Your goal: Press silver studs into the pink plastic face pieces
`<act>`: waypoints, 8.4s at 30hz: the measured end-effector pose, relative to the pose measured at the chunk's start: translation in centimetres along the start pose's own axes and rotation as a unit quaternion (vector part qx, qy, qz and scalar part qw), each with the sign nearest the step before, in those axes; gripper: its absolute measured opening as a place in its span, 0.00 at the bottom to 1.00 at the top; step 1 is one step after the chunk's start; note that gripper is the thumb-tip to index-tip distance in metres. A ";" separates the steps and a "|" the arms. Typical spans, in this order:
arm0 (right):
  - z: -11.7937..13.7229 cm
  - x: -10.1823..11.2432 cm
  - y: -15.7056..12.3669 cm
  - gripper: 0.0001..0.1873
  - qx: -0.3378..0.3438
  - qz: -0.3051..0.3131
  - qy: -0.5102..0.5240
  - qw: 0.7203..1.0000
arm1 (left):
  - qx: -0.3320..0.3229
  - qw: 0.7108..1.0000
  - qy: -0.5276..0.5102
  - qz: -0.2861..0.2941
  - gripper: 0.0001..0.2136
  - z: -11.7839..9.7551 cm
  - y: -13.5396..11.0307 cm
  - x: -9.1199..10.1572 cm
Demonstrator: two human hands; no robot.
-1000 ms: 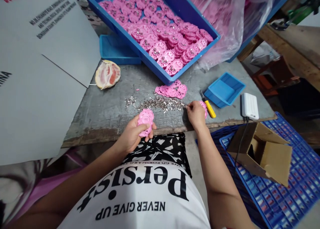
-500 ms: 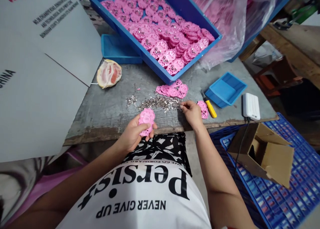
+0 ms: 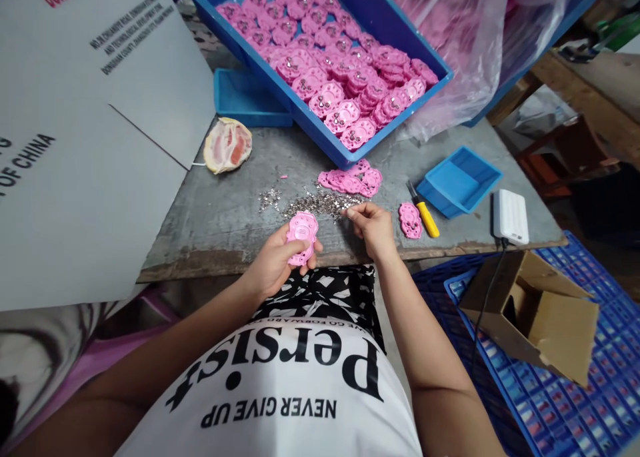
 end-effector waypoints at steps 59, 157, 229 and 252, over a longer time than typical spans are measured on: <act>1.6 -4.1 -5.1 0.12 0.026 0.039 0.003 0.999 | -0.047 0.982 -0.177 0.047 0.17 -0.6 0.3 -0.3; -0.2 7.9 0.4 0.06 0.181 -0.071 -0.424 0.885 | 0.013 0.987 -0.159 -0.009 0.18 1.4 1.3 1.7; 1.4 -3.7 -7.6 0.08 -0.022 0.077 0.074 0.994 | -0.070 0.991 -0.100 -0.045 0.25 0.5 1.0 -1.3; 3.3 -3.8 -6.9 0.15 0.060 0.140 -0.100 0.983 | -0.144 0.975 0.137 -0.103 0.23 -0.9 -0.1 0.0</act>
Point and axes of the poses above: each hand's wrist, its own y-axis towards the middle knuckle, its own x-axis out of the back of the hand, z = x × y, the point moved 8 cm from there along y, towards the middle knuckle, and after that the axes turned 2 degrees about x, right-handed, at the moved point
